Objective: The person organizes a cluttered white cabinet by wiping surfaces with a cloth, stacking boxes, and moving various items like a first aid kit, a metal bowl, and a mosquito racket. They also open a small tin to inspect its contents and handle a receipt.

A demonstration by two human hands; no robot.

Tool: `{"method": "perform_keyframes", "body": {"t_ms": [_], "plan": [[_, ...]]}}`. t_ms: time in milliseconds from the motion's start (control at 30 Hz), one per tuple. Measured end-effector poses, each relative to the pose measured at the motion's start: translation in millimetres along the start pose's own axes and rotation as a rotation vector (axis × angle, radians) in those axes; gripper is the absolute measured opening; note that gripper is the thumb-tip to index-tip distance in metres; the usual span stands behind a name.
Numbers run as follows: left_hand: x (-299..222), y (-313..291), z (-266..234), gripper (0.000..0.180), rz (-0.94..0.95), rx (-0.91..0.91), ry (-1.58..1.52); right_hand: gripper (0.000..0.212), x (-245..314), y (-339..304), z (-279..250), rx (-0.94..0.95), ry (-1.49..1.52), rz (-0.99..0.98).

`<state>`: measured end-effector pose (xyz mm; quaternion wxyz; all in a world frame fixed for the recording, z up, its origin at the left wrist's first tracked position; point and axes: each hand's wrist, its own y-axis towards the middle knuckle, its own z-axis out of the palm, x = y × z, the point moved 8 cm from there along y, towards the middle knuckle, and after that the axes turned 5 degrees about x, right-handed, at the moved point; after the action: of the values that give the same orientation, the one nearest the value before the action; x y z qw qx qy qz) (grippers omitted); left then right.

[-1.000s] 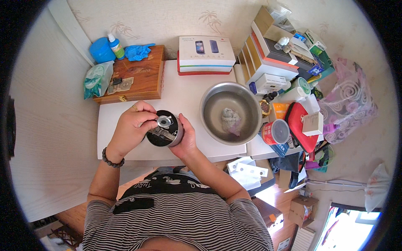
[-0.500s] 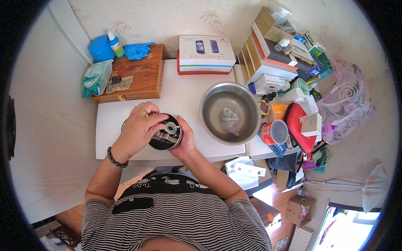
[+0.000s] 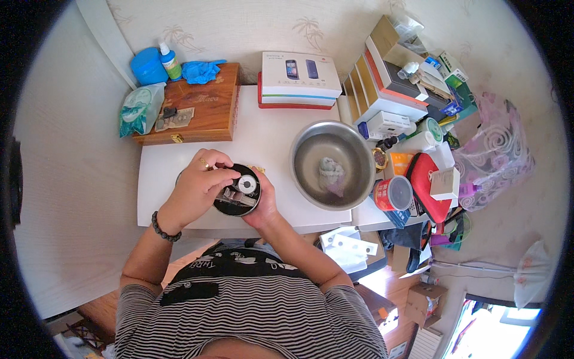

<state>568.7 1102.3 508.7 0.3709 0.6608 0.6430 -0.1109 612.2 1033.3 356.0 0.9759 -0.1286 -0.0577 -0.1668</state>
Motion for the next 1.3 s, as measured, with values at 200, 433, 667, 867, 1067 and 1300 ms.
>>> {"method": "perform_keyframes", "body": {"t_ms": [200,433,667,867,1067,1300], "plan": [[11.9,-9.5,-11.5,0.017,-0.115,-0.136,-0.116,0.043,-0.4,4.3,-0.9,0.047,-0.001,0.005],[7.3,-11.2,-9.6,0.017,0.007,-0.003,0.224,0.046,-2.1,5.7,-1.6,0.034,-0.027,0.006],[55.9,-46.6,-33.1,0.032,-0.282,-0.128,-0.152,0.060,0.3,11.0,-13.9,-0.004,-0.069,0.024],[91.8,-91.5,11.4,0.088,-0.530,0.275,0.317,0.061,1.1,16.1,-30.3,-0.039,-0.059,-0.002],[100.9,-100.7,0.4,0.096,-0.512,0.141,0.234,0.062,0.4,14.9,-27.0,-0.055,-0.078,-0.008],[106.4,-108.1,-23.5,0.089,-0.526,-0.114,-0.074,0.062,-4.5,13.8,-22.9,-0.084,-0.093,0.004]]}}
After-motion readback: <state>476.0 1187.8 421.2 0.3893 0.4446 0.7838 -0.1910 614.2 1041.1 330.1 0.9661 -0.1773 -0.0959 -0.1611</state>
